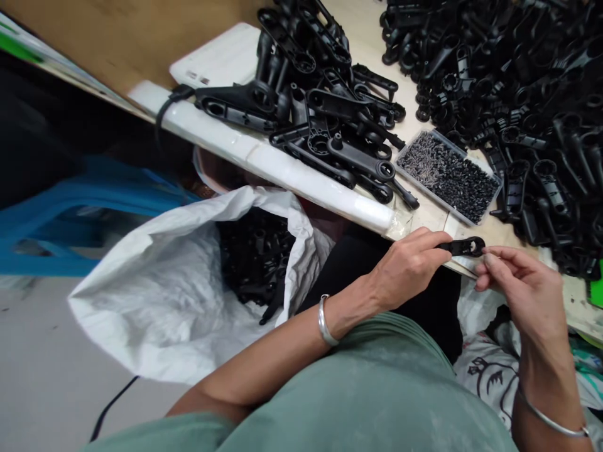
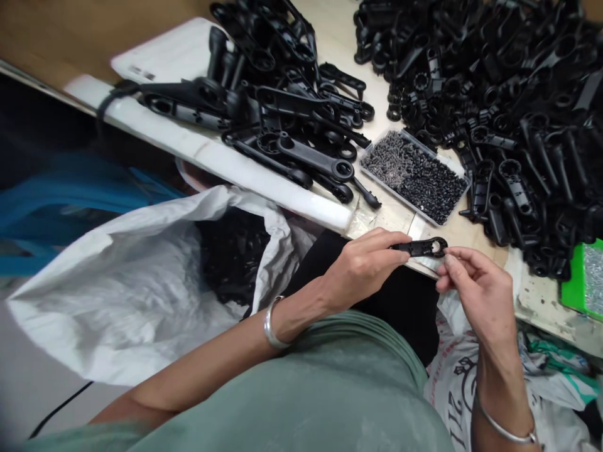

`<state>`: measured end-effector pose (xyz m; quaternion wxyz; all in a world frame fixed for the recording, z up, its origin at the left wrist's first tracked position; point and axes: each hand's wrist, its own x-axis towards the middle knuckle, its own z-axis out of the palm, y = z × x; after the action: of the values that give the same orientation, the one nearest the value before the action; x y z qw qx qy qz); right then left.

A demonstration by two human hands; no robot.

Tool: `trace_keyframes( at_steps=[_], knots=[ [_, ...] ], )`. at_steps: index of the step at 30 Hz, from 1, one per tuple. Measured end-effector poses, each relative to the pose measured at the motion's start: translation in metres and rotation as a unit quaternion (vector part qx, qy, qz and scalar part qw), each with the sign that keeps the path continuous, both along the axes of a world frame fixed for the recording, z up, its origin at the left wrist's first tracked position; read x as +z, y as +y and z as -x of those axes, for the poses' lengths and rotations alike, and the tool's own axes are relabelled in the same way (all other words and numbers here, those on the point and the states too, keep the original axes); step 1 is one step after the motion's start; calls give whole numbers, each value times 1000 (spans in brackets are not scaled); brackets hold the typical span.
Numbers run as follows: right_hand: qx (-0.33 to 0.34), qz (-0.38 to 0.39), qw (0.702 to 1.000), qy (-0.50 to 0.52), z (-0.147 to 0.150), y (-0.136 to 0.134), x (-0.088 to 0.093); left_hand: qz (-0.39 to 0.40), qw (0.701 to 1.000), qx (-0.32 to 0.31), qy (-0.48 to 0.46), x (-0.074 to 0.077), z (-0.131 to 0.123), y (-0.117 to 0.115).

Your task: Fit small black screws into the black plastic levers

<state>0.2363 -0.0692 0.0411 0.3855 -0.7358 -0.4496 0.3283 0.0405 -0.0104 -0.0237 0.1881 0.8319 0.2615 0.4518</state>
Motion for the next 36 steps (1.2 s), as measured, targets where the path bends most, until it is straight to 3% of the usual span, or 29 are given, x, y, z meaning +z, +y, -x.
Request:
trace_keyframes(
  at_steps=[3, 7, 10, 15, 21, 29, 36],
  knots=[
    [-67, -46, 995, 63, 9, -9, -6, -18, 999, 23, -34, 5, -1, -6],
    [-51, -44, 975, 213, 21, -10, -11, -33, 997, 30, -61, 11, -5, -14],
    [-65, -60, 959, 268, 28, -7, -13, -33, 996, 33, -72, 13, -7, -18],
    [-85, -102, 954, 270, 35, -2, -14, -51, 993, 34, -96, 15, -7, -19],
    [-111, -96, 943, 300, 38, 8, -20, -75, 993, 30, -82, 19, -5, -19],
    [-62, -62, 932, 352, 37, 5, -18, -16, 995, 58, -82, 16, -4, -20],
    [-95, -89, 923, 363, 39, 5, -18, -27, 995, 39, -84, 18, -7, -20]
  ],
)
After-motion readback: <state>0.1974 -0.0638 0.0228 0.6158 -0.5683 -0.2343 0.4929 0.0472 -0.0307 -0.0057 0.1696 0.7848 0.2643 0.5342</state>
